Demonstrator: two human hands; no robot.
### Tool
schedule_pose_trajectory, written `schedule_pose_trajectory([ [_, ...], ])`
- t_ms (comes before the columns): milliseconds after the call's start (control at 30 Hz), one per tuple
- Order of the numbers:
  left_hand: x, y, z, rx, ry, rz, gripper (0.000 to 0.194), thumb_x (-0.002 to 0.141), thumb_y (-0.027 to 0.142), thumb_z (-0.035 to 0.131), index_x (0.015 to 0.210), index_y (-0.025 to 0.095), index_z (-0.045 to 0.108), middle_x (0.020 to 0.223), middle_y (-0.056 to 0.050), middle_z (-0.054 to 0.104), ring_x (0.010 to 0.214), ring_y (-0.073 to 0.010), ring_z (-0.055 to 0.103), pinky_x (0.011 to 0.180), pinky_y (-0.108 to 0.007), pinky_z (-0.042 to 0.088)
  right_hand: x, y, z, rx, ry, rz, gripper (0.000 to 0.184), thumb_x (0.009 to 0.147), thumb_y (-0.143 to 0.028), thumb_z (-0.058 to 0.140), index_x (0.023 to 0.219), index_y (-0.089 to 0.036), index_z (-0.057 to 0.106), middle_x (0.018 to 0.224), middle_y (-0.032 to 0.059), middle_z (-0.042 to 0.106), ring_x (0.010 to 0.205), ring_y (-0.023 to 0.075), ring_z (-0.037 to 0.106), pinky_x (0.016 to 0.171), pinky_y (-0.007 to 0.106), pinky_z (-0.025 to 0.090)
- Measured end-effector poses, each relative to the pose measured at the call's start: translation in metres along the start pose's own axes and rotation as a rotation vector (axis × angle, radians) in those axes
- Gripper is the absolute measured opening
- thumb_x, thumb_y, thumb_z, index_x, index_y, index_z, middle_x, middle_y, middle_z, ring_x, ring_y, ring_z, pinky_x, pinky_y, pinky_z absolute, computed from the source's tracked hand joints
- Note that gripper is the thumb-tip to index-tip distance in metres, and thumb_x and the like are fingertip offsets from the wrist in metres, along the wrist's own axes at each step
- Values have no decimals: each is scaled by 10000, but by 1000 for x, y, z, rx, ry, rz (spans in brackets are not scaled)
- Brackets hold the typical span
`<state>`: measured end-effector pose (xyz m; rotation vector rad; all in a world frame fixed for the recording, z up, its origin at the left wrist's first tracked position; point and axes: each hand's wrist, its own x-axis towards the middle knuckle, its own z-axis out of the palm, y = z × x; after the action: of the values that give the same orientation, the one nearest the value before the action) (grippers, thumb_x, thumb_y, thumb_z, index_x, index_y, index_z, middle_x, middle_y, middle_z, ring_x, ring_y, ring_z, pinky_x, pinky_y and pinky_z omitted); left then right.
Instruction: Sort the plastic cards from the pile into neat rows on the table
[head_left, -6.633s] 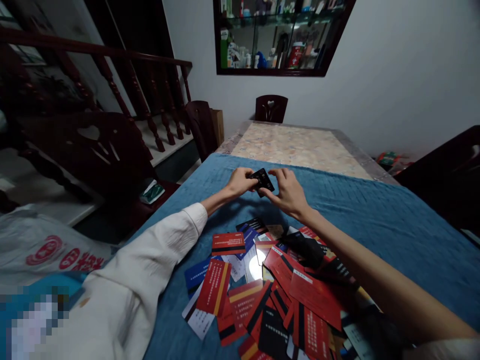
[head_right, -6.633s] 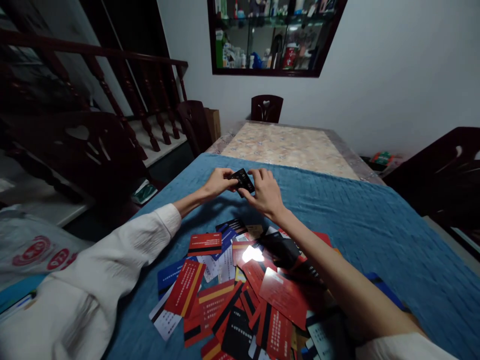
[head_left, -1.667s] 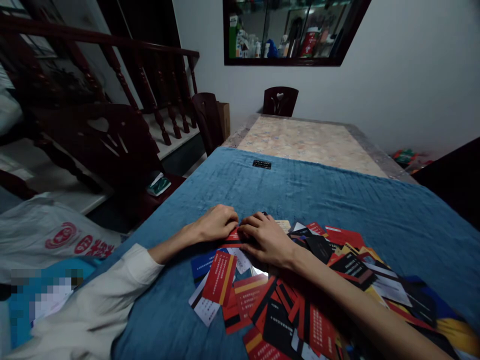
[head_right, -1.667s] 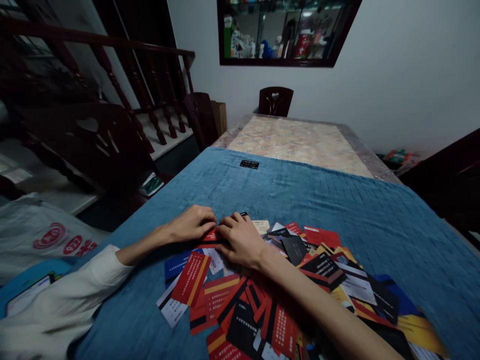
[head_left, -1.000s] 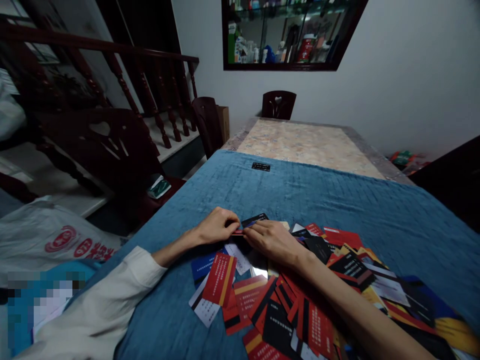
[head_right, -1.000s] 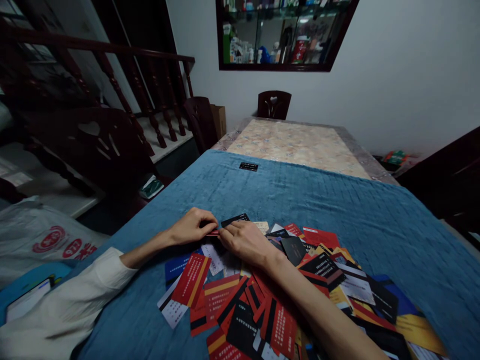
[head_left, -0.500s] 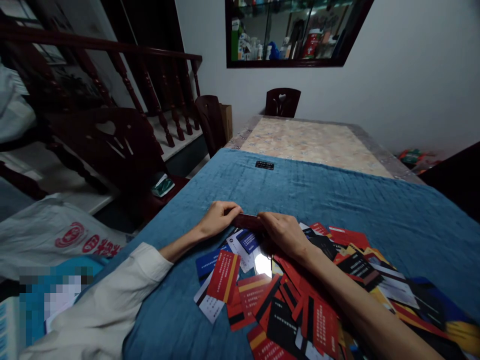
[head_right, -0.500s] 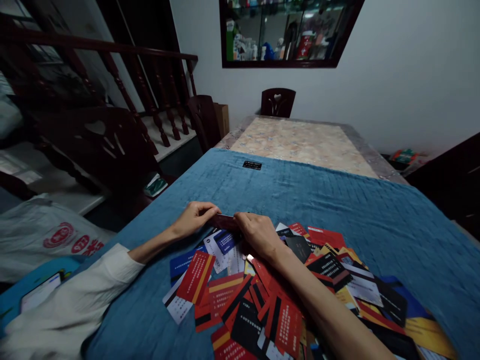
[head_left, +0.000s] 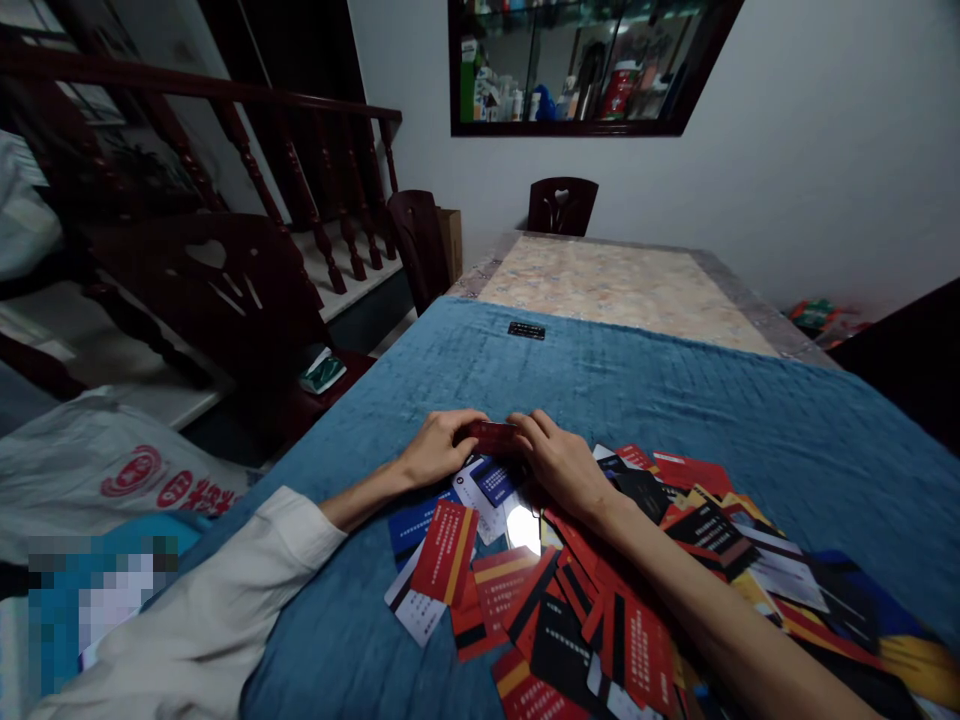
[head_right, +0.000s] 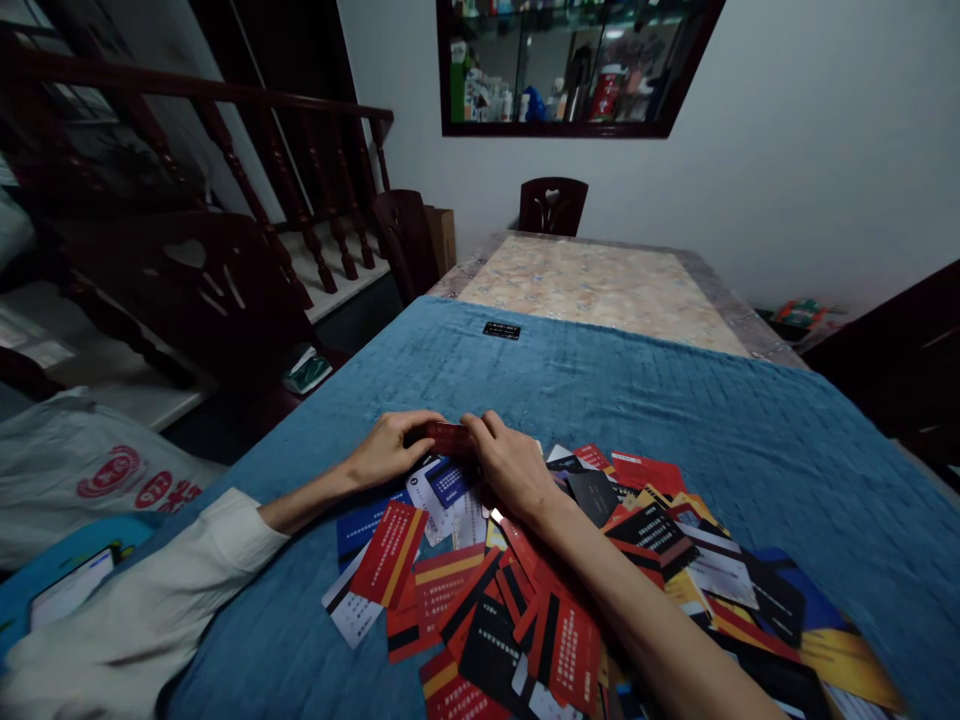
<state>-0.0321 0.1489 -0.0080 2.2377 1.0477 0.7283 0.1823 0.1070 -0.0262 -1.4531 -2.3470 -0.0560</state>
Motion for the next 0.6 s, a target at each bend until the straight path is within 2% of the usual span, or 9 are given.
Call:
schedule_pose_trajectory([
  [167,0,-7,3,31,19,24,402,806,68,552,1178,159,677,1189,-70,728,1098,-198,670,1028,-358,506,1,-3,0,121,-13,34,308,968,-150,440,1264,-198,513,1170,102,578,854,181,646,710,286,503],
  [300,1,-10,4,24,27,6,439,810,67,546,1224,161,658,1235,-83,708,1131,-202,658,1056,-379,492,1,-1,-2,214,0,7,361,917,-137,491,1274,-185,506,1189,124,566,981,219,630,832,347,526],
  [500,6,-9,5,-105,52,-82,451,780,74,560,1214,156,644,1060,-57,745,926,-180,691,902,-322,545,2,2,-1,324,22,3,597,819,-88,556,1390,-210,428,1266,134,522,1075,246,611,912,406,535],
  [600,12,-10,6,-162,61,-108,441,765,78,573,1195,144,647,957,-46,736,827,-161,671,805,-288,545,2,1,2,361,60,13,652,784,-59,551,1400,-218,410,1301,133,491,1116,250,594,951,423,530],
])
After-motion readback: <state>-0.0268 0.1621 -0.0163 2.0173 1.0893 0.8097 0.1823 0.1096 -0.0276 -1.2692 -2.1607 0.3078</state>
